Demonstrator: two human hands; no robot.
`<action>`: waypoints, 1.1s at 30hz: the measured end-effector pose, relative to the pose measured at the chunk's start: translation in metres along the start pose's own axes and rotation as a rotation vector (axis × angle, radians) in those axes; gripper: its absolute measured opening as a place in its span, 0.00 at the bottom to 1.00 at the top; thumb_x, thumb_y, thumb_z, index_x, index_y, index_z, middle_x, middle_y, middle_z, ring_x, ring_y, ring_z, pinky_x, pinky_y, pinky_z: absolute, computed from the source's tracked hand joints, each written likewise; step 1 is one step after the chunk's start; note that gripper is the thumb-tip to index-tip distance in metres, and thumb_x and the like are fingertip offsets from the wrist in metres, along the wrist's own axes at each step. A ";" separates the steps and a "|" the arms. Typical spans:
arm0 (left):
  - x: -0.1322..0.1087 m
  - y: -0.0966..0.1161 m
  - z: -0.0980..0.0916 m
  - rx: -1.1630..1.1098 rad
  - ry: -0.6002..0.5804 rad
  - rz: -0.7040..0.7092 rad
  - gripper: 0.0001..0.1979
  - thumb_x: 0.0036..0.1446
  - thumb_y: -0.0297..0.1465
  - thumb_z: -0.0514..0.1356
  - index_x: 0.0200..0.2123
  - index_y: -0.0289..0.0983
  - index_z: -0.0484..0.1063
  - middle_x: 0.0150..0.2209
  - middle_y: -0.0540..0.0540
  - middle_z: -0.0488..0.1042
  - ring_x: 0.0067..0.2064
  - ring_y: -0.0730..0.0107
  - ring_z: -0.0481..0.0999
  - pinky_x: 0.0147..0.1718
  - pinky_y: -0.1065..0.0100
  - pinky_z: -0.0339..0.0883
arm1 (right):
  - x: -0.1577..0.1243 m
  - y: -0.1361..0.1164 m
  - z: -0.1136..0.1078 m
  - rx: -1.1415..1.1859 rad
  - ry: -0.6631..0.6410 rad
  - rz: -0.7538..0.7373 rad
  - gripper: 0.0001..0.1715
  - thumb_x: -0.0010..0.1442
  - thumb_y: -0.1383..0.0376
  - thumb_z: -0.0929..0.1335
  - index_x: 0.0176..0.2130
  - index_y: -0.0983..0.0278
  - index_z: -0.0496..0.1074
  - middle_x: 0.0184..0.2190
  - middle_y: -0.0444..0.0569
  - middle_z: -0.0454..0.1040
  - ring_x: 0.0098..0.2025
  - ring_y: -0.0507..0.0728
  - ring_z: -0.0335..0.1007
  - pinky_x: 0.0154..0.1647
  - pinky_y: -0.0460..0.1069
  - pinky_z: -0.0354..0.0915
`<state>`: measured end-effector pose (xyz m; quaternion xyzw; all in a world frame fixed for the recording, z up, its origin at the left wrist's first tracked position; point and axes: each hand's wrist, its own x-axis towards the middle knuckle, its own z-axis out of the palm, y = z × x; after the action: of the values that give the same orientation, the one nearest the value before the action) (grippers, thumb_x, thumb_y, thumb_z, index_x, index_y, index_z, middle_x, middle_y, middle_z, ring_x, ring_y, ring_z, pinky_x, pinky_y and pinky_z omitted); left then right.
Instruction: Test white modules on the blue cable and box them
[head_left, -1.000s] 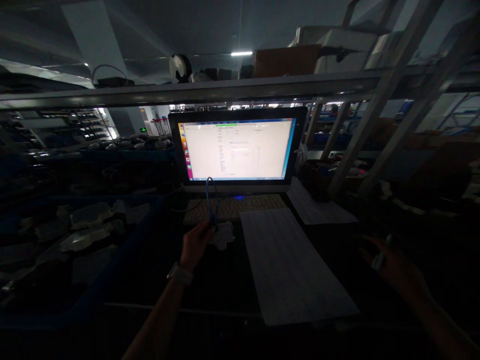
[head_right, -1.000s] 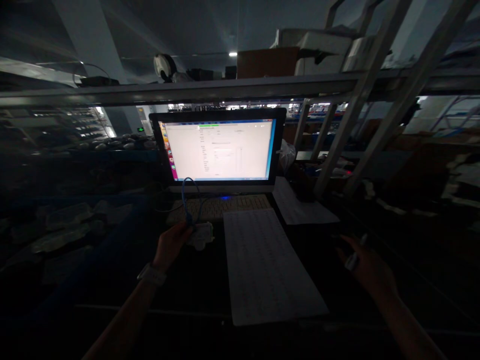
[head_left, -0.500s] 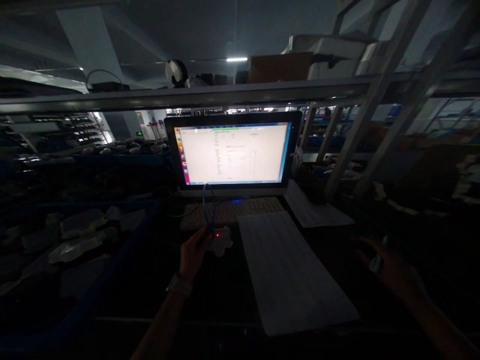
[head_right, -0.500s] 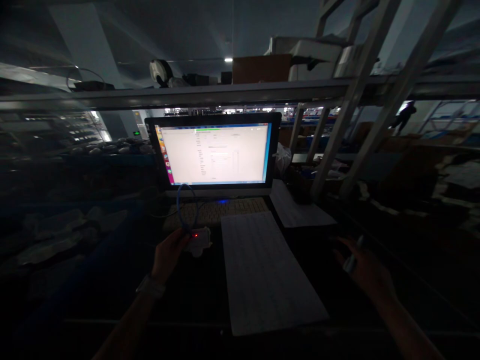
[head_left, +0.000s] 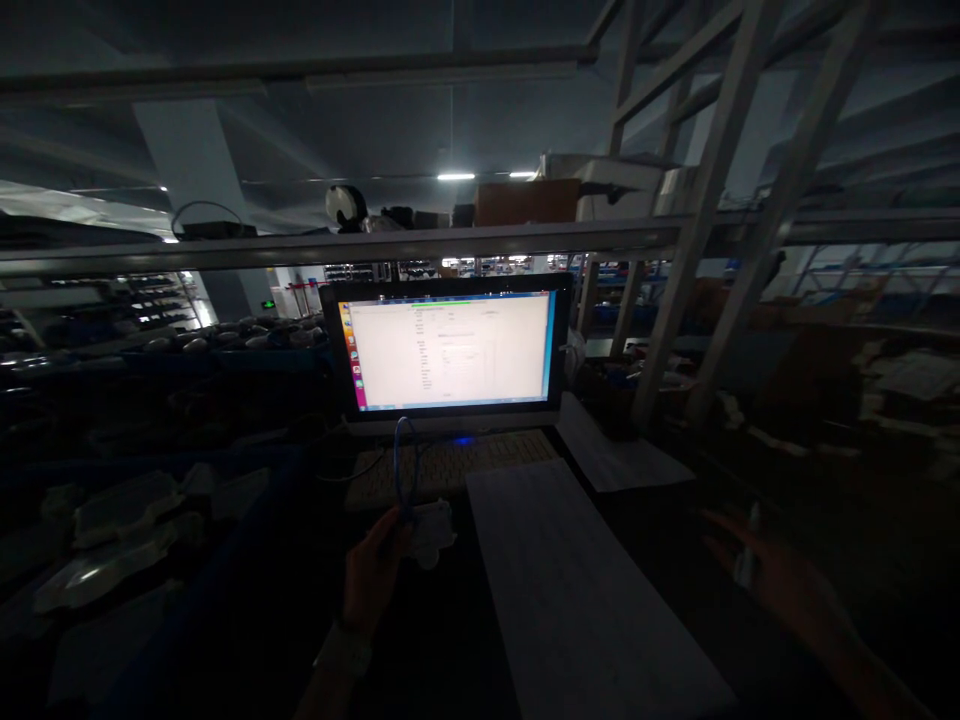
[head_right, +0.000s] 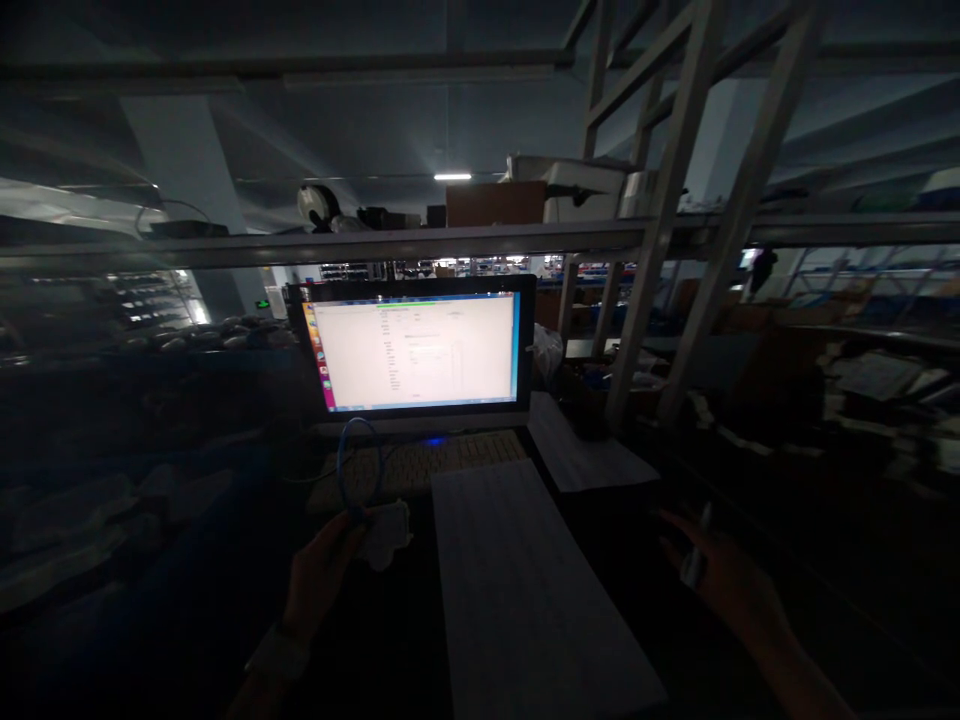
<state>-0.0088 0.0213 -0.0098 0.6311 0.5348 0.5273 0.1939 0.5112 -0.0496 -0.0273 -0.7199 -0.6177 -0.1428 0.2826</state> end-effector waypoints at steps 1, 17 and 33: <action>0.000 -0.001 0.000 0.000 0.003 0.003 0.21 0.50 0.47 0.57 0.41 0.40 0.74 0.42 0.46 0.77 0.44 0.59 0.77 0.40 0.63 0.74 | 0.000 0.000 -0.001 0.026 -0.025 0.000 0.22 0.52 0.52 0.62 0.44 0.57 0.72 0.45 0.51 0.75 0.38 0.63 0.75 0.37 0.56 0.72; 0.000 0.003 0.002 -0.031 0.032 0.021 0.20 0.49 0.47 0.58 0.40 0.40 0.75 0.42 0.47 0.78 0.44 0.60 0.77 0.42 0.64 0.73 | 0.001 0.002 -0.001 0.134 -0.051 -0.013 0.25 0.49 0.51 0.63 0.43 0.57 0.73 0.46 0.54 0.75 0.41 0.66 0.74 0.41 0.59 0.72; 0.000 -0.002 0.002 -0.026 0.022 0.020 0.20 0.49 0.46 0.58 0.40 0.40 0.75 0.42 0.46 0.78 0.43 0.60 0.77 0.41 0.63 0.73 | 0.003 -0.005 -0.002 0.112 -0.026 -0.018 0.20 0.52 0.53 0.62 0.42 0.56 0.73 0.46 0.52 0.75 0.45 0.65 0.73 0.43 0.58 0.70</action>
<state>-0.0080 0.0230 -0.0125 0.6280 0.5237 0.5432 0.1907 0.5078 -0.0478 -0.0226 -0.6991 -0.6348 -0.1011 0.3132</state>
